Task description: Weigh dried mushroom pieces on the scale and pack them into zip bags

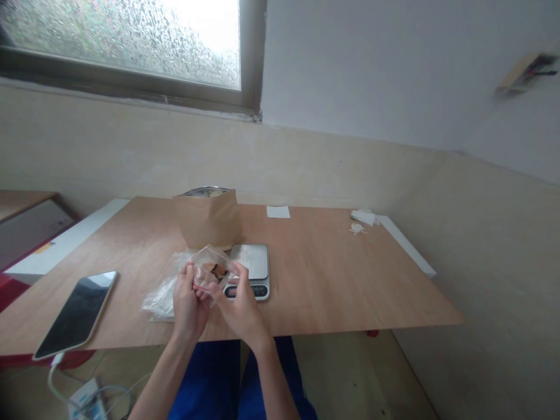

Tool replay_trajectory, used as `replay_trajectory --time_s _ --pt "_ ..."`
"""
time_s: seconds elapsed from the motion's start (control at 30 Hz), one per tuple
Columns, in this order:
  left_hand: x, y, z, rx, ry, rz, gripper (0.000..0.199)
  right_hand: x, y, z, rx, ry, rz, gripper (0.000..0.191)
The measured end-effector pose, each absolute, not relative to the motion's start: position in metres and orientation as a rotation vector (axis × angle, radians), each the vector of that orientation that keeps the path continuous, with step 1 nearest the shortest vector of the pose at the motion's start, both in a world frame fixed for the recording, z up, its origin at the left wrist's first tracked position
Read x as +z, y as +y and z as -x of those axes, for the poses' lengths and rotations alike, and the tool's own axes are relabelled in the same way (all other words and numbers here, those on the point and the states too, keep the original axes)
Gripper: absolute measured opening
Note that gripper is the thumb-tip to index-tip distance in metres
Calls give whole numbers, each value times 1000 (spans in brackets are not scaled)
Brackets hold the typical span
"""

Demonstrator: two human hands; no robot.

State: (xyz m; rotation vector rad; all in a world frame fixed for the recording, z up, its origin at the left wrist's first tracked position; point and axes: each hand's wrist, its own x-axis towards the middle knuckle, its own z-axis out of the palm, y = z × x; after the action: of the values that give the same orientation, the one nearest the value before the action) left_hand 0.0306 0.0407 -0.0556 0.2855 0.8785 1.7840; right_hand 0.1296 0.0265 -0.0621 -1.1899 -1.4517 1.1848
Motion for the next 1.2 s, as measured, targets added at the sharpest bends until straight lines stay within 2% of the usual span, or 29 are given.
replay_trajectory --time_s 0.07,0.13,0.37,0.47,0.63,0.73,0.9,1.07,1.2 --pt "-60 41 -32 1808 876 -283 32 -60 22 -127 1252 -1485 1088 72" --pt "-62 41 -34 1795 866 -278 31 -57 20 -124 1198 -1499 1034 76" --pt "-56 37 -43 1706 640 -300 23 -53 22 -121 1101 -1447 952 36" --pt "-54 35 -40 1655 674 -490 23 -51 25 -129 1042 -1386 1033 27" --pt "-59 36 -23 1775 1108 -833 20 -45 30 -150 1128 -1157 1023 28" --pt "-63 42 -13 1809 1377 -898 30 -42 31 -160 1207 -1044 959 33" --pt "-66 49 -14 1548 1124 -961 33 -42 31 -165 1280 -976 888 38" --pt "-64 47 -24 1605 1073 -757 31 -46 31 -166 1218 -1031 988 40" --pt "-62 44 -25 1653 1145 -724 34 -55 34 -171 1251 -1165 1112 34"
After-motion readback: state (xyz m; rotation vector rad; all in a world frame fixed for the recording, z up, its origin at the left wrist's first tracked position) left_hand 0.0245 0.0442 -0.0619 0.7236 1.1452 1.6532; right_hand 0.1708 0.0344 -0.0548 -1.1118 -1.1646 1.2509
